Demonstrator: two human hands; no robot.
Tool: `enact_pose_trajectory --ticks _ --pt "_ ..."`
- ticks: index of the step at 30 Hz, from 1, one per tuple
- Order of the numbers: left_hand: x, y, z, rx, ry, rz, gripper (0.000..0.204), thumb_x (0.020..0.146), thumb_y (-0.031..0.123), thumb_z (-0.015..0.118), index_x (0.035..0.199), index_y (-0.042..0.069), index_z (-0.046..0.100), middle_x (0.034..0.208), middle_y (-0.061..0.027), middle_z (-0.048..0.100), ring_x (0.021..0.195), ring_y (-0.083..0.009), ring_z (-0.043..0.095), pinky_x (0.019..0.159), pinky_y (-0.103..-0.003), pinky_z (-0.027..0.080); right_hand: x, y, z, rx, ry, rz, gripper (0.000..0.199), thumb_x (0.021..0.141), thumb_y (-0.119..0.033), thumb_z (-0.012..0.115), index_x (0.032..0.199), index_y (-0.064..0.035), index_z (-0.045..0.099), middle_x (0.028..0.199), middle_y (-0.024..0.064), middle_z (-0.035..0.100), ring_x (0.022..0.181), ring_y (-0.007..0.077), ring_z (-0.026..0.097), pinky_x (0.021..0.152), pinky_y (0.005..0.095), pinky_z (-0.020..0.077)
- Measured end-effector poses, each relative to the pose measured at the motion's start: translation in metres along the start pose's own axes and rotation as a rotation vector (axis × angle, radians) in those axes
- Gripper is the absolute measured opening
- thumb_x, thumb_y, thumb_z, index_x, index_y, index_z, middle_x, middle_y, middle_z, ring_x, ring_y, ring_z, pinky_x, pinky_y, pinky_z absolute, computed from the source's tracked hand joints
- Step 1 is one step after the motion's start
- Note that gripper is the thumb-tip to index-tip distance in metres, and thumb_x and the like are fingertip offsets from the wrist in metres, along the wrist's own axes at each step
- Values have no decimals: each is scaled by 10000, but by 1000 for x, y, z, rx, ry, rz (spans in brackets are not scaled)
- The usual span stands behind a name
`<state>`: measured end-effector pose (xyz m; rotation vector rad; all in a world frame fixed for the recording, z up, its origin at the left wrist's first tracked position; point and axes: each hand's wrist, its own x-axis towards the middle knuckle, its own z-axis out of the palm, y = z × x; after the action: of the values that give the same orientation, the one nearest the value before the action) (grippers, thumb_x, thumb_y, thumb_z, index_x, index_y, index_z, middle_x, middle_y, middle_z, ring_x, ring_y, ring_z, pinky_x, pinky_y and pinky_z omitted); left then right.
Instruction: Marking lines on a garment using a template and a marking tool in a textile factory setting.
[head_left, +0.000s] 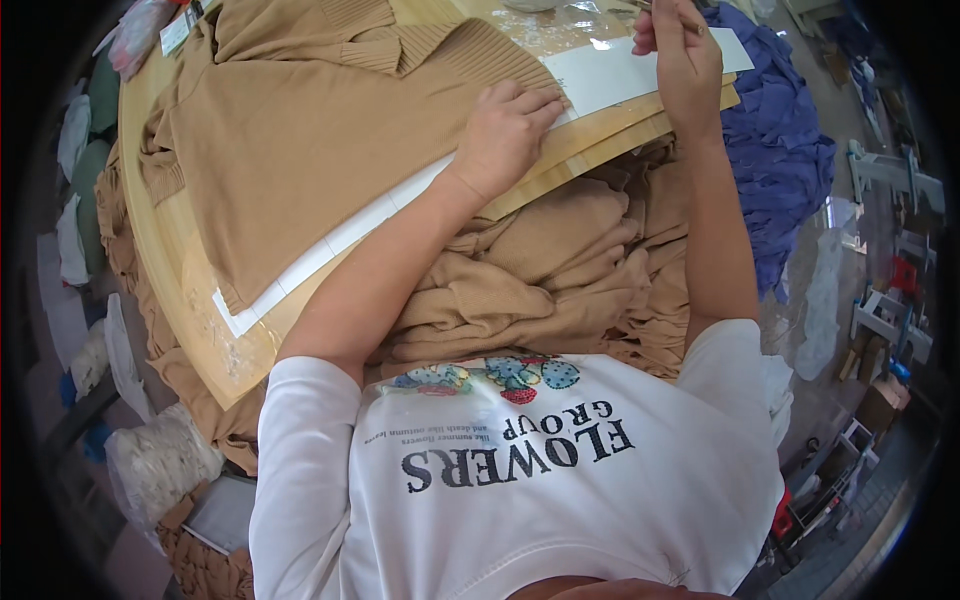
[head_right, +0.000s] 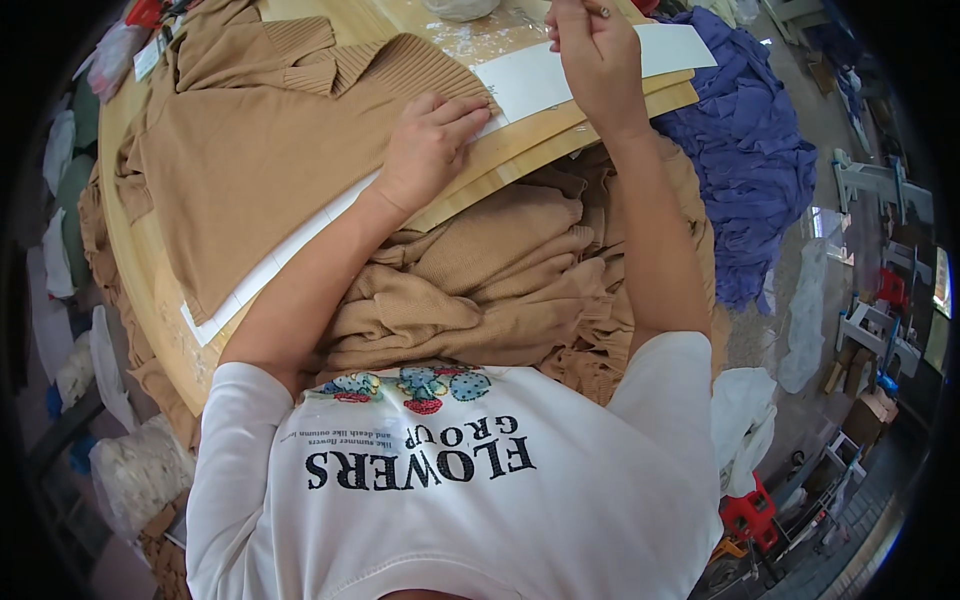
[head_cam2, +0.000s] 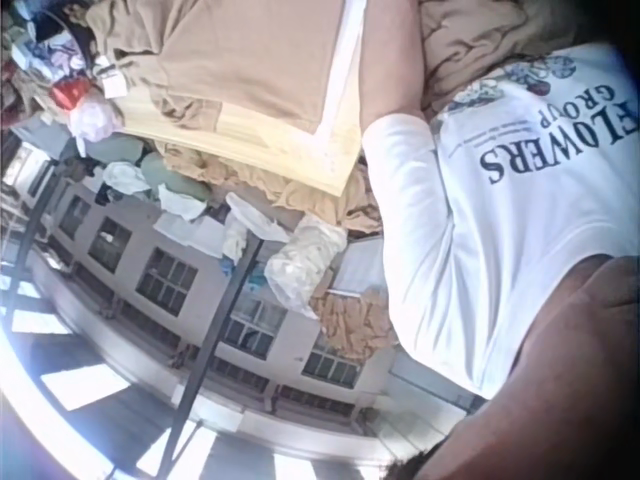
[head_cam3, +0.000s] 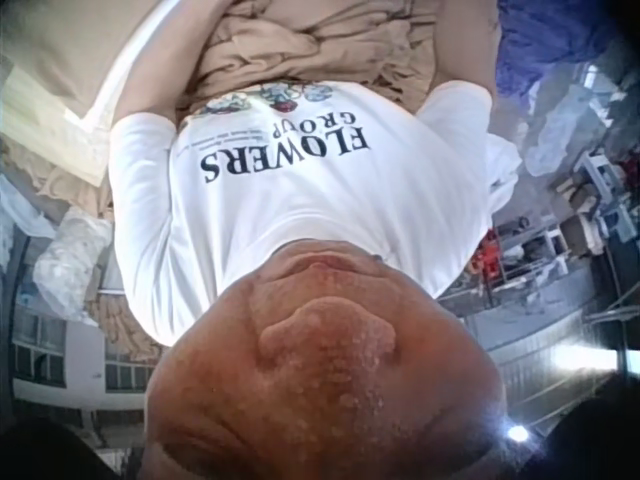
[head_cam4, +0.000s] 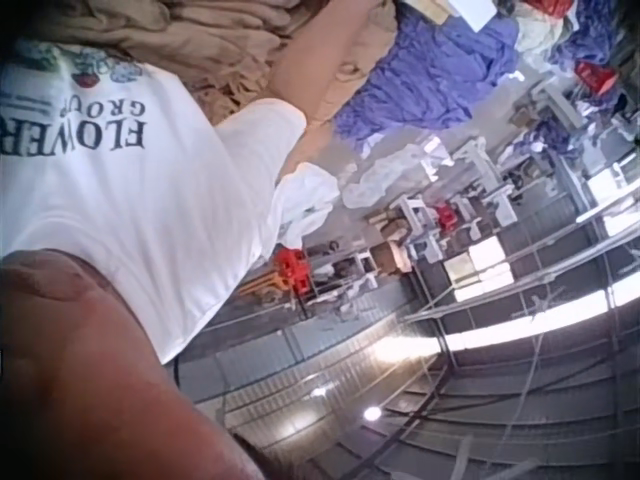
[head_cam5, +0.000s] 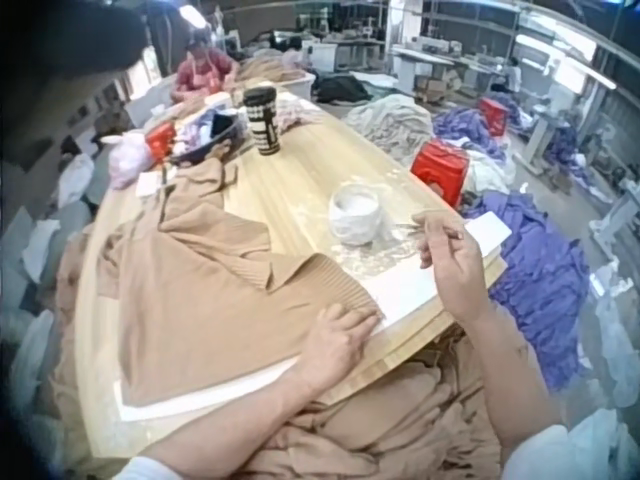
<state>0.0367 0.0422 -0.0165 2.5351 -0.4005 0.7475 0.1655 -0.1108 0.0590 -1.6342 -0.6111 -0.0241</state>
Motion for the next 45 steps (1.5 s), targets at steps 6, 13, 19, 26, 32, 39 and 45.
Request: enact_pose_trajectory --ticks 6,13,19,26,32,39,45 --pt "-3 27 -3 252 -148 -31 351 702 236 617 982 24 613 1020 -73 575 912 -235 485 819 -443 366 65 0 31 -61 -94 18 115 891 -148 520 922 -38 518 731 18 555 664 82 530 592 218 432" --pt "-11 66 -6 283 -315 -222 719 698 463 655 1257 63 442 1326 -194 371 1234 -401 303 948 -678 190 104 0 57 -511 -275 -7 237 779 -196 637 782 41 640 675 112 630 625 140 578 580 291 446" --pt "-16 63 0 263 -313 -284 714 693 470 666 1292 165 425 1386 -168 289 1264 -421 247 884 -735 200 107 3 60 -224 -246 46 244 803 -199 646 769 43 654 653 49 621 570 103 543 536 252 431" --pt "-16 66 3 292 -331 -286 730 695 467 667 1319 191 408 1395 -145 278 1272 -432 224 875 -743 206 65 -35 43 212 110 96 148 902 -172 540 898 -25 523 810 100 612 659 166 633 621 273 547" --pt "-20 65 2 319 -351 -316 719 700 464 665 1323 216 406 1399 -118 267 1277 -436 207 879 -744 207 -28 -22 35 216 -12 51 121 899 -55 529 931 31 450 836 149 614 713 200 647 666 283 559" --pt "-18 64 4 334 -377 -295 727 713 477 641 1341 211 388 1412 -115 266 1288 -461 192 892 -771 158 -61 -11 43 143 -93 100 115 889 -51 552 917 27 471 818 109 615 702 144 633 628 233 525" --pt "-19 63 10 331 -338 -296 720 683 464 669 1315 218 426 1393 -112 297 1284 -460 210 887 -775 160 -60 -11 50 49 -107 99 99 869 -39 584 865 24 508 797 81 613 697 123 630 609 220 513"
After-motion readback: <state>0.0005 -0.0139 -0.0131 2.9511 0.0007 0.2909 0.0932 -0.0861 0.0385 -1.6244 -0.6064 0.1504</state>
